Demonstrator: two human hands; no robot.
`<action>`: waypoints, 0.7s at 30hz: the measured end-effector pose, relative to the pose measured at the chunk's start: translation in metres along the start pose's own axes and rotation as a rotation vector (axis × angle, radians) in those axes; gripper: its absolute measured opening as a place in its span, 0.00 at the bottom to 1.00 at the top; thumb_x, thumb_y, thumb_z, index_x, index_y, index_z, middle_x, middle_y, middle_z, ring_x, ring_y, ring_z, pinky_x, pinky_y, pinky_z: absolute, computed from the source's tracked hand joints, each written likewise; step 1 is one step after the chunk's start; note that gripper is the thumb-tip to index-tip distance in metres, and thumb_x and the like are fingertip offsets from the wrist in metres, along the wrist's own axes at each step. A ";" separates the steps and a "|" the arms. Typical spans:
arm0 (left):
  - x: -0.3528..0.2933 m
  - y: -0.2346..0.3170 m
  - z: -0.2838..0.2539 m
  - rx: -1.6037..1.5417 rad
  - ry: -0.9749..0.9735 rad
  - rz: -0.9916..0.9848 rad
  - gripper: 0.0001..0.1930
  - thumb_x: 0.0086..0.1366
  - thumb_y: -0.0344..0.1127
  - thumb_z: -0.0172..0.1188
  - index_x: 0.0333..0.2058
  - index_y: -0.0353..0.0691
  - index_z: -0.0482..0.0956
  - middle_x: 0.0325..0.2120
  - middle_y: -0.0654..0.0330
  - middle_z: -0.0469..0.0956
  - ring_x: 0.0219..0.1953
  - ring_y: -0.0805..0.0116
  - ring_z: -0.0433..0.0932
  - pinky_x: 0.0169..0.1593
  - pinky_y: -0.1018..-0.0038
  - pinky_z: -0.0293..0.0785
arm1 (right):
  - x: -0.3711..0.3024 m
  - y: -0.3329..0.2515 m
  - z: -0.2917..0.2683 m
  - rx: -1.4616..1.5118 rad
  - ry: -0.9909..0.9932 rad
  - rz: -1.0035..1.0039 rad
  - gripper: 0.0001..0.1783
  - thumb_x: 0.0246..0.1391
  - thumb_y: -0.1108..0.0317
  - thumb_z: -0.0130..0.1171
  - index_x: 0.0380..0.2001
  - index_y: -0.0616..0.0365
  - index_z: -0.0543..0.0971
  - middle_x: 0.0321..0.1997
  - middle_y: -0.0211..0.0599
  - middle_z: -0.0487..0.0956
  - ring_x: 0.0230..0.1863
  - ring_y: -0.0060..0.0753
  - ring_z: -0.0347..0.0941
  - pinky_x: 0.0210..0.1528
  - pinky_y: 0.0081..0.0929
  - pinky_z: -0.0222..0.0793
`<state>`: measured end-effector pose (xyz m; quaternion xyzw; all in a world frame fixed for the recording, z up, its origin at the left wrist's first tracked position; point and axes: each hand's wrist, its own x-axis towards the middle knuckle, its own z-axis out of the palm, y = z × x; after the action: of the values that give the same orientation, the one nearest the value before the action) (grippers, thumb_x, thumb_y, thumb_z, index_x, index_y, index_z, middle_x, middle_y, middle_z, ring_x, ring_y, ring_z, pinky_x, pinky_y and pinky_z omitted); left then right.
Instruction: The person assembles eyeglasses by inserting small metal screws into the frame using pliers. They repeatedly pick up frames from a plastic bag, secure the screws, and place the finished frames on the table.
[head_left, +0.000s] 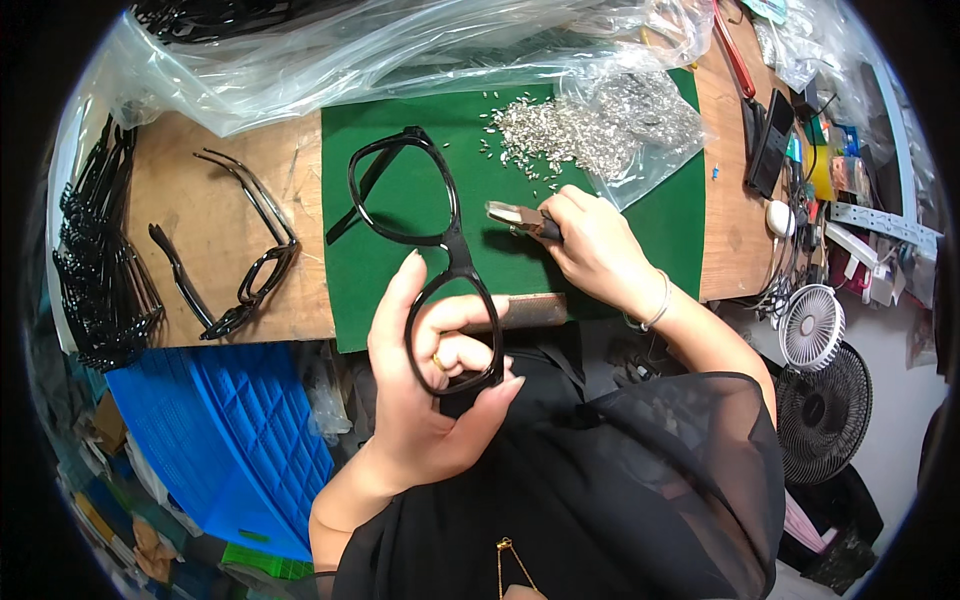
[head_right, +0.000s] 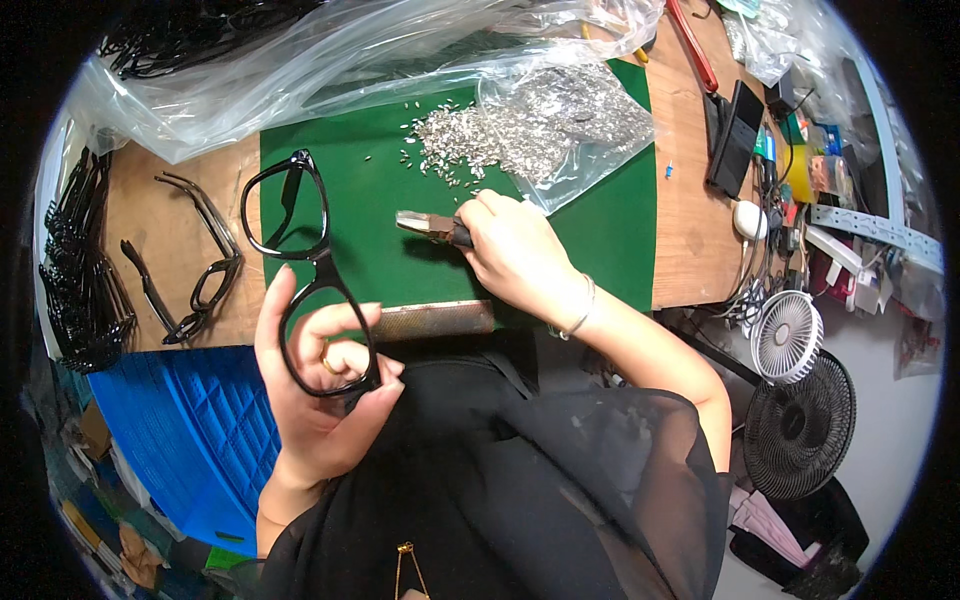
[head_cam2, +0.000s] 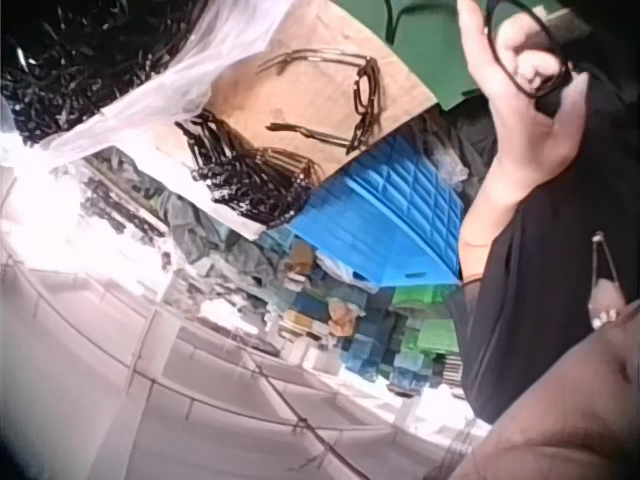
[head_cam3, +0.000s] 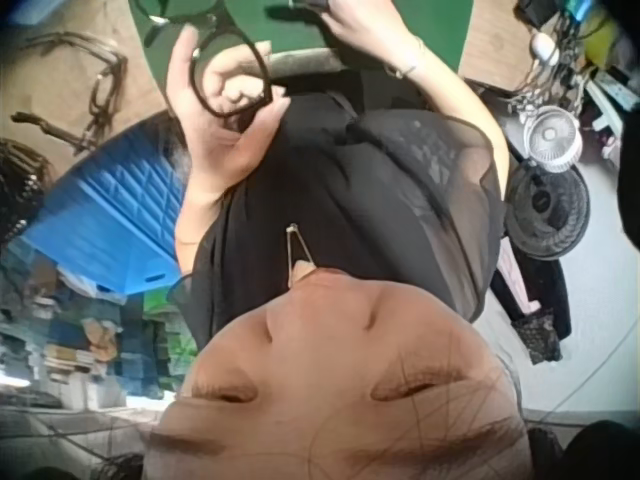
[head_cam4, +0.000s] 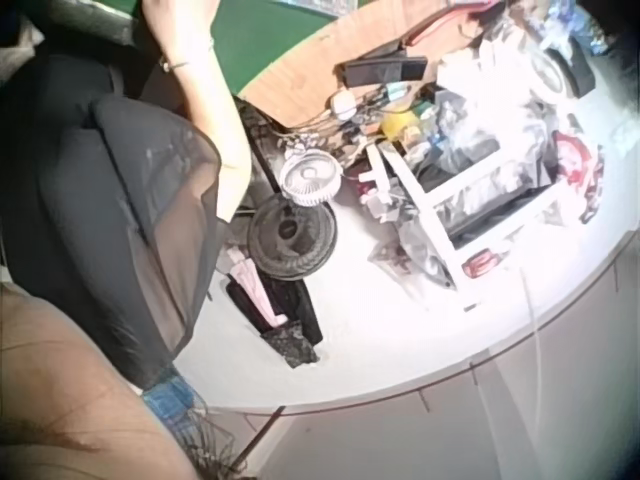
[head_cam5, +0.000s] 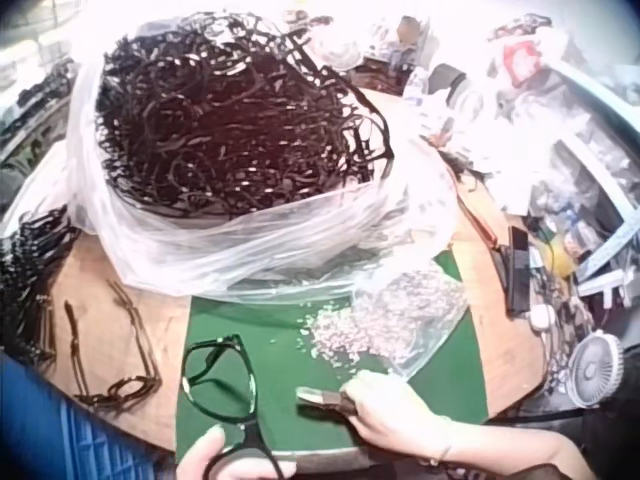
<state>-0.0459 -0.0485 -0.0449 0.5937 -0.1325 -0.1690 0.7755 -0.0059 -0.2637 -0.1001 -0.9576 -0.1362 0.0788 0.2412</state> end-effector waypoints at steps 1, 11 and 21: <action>0.001 -0.001 0.001 0.047 0.028 0.004 0.48 0.48 0.15 0.58 0.59 0.38 0.32 0.46 0.44 0.66 0.32 0.75 0.74 0.39 0.81 0.69 | -0.002 -0.004 -0.003 0.017 0.009 0.003 0.11 0.38 0.73 0.58 0.27 0.62 0.69 0.27 0.43 0.68 0.30 0.46 0.69 0.33 0.38 0.65; 0.006 -0.011 0.023 0.342 0.198 0.089 0.49 0.45 0.14 0.58 0.59 0.38 0.34 0.49 0.50 0.64 0.38 0.74 0.72 0.43 0.79 0.70 | -0.030 -0.073 -0.038 0.883 0.031 0.074 0.09 0.43 0.75 0.60 0.28 0.63 0.71 0.26 0.40 0.72 0.26 0.33 0.71 0.28 0.24 0.66; 0.006 -0.012 0.025 0.342 0.205 0.052 0.44 0.49 0.16 0.57 0.59 0.39 0.37 0.49 0.48 0.65 0.40 0.71 0.70 0.45 0.76 0.72 | -0.022 -0.078 -0.046 1.507 -0.243 0.417 0.10 0.50 0.70 0.58 0.31 0.62 0.69 0.31 0.27 0.71 0.35 0.15 0.66 0.38 0.17 0.63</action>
<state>-0.0522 -0.0755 -0.0497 0.7272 -0.0949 -0.0624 0.6770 -0.0342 -0.2244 -0.0206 -0.5268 0.1108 0.2976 0.7884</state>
